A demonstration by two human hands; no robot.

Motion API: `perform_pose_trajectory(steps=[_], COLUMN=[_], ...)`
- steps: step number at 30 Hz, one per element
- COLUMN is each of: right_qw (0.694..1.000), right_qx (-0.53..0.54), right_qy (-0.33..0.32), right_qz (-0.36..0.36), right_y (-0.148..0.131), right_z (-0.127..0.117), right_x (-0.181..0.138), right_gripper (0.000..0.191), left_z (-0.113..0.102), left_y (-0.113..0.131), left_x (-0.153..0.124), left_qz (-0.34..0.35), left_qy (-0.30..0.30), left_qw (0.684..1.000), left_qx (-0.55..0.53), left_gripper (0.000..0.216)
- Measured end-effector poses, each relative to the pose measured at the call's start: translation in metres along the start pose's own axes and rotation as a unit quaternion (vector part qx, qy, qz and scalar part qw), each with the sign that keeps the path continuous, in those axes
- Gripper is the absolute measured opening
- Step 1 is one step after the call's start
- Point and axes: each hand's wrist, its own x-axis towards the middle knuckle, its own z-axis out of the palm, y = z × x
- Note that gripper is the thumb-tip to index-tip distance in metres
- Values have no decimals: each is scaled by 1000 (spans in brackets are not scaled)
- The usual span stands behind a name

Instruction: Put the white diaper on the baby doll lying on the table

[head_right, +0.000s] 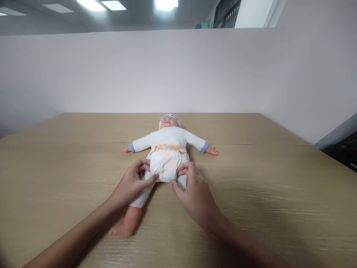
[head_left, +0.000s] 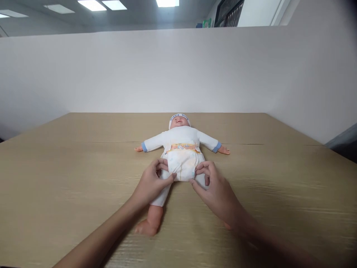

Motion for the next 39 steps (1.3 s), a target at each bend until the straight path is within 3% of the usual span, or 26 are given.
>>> perform_pose_trajectory(steps=[4, 7, 15, 20, 26, 32, 39], right_qw=[1000, 1000, 978, 983, 995, 998, 998], right_qx=[-11, -15, 109, 102, 26, -20, -21], right_qy=[-5, -18, -114, -121, -97, -58, -61], right_qz=[8, 19, 134, 94, 17, 9, -9], right_y=[-4, -8, -14, -13, -11, -14, -13], right_z=[-5, -11, -31, -32, -28, -25, -21], right_x=[1, 4, 9, 9, 6, 1, 1], right_gripper=[27, 23, 38, 26, 25, 26, 20], left_z=[-5, -6, -1, -3, -3, 0, 3], left_y=[9, 14, 9, 12, 13, 15, 16], left_x=[-2, -3, -6, -9, -12, -12, -16], left_qz=[-2, -4, 23, 13, 46, 73, 63], left_qy=[-30, -51, 2, -17, 30, 23, 39], left_qw=[997, 995, 998, 993, 988, 991, 983], left_qx=[69, 83, 51, 116, 141, 112, 168], left_gripper=[20, 20, 28, 24, 23, 21, 20])
